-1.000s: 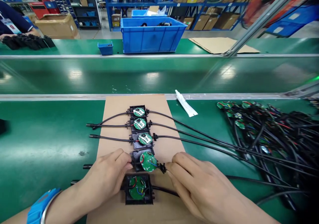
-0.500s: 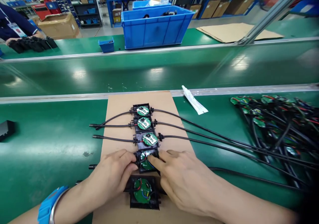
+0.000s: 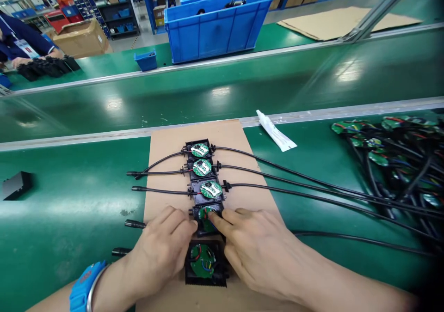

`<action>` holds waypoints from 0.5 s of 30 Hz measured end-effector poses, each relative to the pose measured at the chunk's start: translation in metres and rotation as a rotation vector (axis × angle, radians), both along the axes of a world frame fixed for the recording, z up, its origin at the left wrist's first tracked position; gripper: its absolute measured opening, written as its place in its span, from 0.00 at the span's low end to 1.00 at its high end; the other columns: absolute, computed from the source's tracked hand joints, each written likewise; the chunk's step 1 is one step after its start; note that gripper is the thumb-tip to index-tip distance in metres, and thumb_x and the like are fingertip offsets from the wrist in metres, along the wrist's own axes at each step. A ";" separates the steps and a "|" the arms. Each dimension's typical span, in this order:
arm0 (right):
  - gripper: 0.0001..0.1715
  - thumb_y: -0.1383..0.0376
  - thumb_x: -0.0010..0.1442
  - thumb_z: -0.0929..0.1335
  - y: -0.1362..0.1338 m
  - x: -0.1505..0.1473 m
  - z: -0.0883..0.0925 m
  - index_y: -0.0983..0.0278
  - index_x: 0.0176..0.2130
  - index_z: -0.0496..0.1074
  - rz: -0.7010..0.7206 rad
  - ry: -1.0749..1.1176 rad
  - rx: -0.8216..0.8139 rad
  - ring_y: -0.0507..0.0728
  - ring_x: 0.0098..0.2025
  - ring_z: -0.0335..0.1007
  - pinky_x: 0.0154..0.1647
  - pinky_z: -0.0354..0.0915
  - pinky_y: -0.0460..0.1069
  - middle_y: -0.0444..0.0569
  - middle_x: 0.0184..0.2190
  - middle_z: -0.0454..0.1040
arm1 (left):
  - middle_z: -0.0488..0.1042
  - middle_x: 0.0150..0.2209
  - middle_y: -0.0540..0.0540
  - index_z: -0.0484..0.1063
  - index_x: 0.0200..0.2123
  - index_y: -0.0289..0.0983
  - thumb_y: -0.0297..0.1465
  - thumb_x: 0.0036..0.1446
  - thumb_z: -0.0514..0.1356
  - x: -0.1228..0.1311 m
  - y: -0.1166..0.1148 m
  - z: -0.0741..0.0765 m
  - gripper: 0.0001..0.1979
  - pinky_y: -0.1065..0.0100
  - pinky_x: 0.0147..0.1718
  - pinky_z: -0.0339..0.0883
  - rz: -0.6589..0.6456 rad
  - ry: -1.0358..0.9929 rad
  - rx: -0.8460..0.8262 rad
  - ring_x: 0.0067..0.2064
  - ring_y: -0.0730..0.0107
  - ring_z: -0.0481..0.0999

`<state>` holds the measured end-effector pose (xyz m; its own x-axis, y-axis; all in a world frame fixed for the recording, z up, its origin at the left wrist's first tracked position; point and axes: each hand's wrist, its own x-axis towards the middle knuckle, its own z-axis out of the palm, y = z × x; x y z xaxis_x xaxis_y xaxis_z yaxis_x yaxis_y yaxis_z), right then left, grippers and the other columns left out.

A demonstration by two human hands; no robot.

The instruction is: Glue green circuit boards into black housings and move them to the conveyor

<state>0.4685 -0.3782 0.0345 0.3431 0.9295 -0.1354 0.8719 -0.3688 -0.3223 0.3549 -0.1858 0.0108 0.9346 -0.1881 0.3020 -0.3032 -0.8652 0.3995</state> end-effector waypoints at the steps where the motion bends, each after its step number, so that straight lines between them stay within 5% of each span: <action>1: 0.25 0.68 0.55 0.60 0.000 0.000 0.000 0.65 0.50 0.71 -0.005 0.000 0.010 0.57 0.28 0.67 0.25 0.43 0.52 0.49 0.33 0.74 | 0.71 0.31 0.45 0.68 0.38 0.34 0.20 0.62 0.52 -0.003 0.000 -0.003 0.08 0.65 0.32 0.69 -0.023 -0.035 0.040 0.33 0.66 0.67; 15: 0.21 0.67 0.55 0.61 -0.001 -0.001 -0.001 0.66 0.47 0.73 -0.020 -0.017 0.052 0.58 0.28 0.69 0.24 0.45 0.52 0.49 0.33 0.75 | 0.73 0.38 0.41 0.69 0.42 0.29 0.15 0.59 0.56 -0.001 0.011 -0.010 0.10 0.64 0.37 0.72 -0.172 -0.209 0.090 0.38 0.65 0.70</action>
<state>0.4673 -0.3791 0.0332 0.3639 0.9279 -0.0813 0.8700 -0.3698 -0.3262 0.3536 -0.1745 0.0006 0.8057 -0.3729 0.4602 -0.5163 -0.8230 0.2370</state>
